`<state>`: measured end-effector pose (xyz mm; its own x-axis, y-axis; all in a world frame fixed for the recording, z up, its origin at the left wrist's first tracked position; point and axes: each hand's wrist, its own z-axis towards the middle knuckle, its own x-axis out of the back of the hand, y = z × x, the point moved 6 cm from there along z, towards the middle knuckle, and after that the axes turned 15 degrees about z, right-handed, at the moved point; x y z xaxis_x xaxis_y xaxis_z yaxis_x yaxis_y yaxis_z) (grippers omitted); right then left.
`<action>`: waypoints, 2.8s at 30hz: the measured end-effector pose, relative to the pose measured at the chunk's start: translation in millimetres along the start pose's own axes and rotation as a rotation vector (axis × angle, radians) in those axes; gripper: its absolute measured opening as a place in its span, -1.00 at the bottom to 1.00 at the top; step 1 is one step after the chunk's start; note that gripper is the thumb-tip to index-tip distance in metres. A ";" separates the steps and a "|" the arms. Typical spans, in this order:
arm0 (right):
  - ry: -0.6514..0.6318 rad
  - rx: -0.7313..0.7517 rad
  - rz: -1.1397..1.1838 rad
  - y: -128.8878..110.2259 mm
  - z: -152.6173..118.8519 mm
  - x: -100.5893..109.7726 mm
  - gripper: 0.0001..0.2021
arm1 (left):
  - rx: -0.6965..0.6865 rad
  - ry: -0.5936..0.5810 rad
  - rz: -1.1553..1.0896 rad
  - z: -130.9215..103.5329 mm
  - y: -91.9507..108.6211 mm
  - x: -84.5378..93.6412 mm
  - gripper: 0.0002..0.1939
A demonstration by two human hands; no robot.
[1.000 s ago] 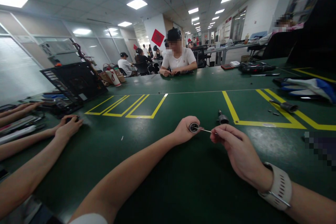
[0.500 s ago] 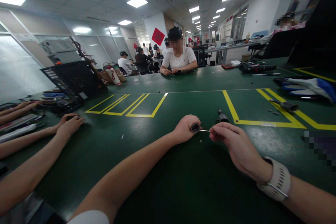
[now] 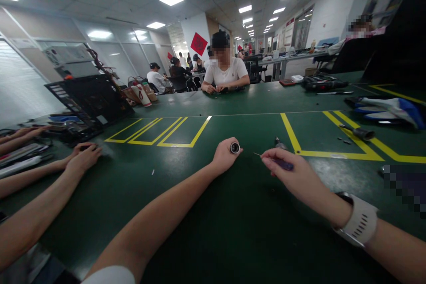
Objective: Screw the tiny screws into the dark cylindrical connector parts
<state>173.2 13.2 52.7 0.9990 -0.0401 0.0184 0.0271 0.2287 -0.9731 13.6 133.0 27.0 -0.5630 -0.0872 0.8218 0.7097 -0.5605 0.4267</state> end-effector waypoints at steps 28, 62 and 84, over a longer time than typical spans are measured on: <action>-0.081 0.121 -0.021 -7.4 -15.1 -10.6 -0.72 | -0.239 -0.149 -0.169 -17.7 38.2 -5.5 -0.81; 0.159 -0.298 0.532 25.2 -9.4 -7.5 -0.76 | -0.351 -0.146 0.447 -12.8 41.6 -8.1 -0.90; 0.267 -0.259 0.381 24.5 -10.8 -0.5 -0.77 | -0.179 -0.282 0.083 -20.3 44.1 -11.5 -0.84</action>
<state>173.0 8.3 26.4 0.8917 -0.2552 -0.3738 -0.3794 0.0289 -0.9248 42.7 92.6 28.7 -0.3500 0.0786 0.9335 0.6486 -0.6987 0.3020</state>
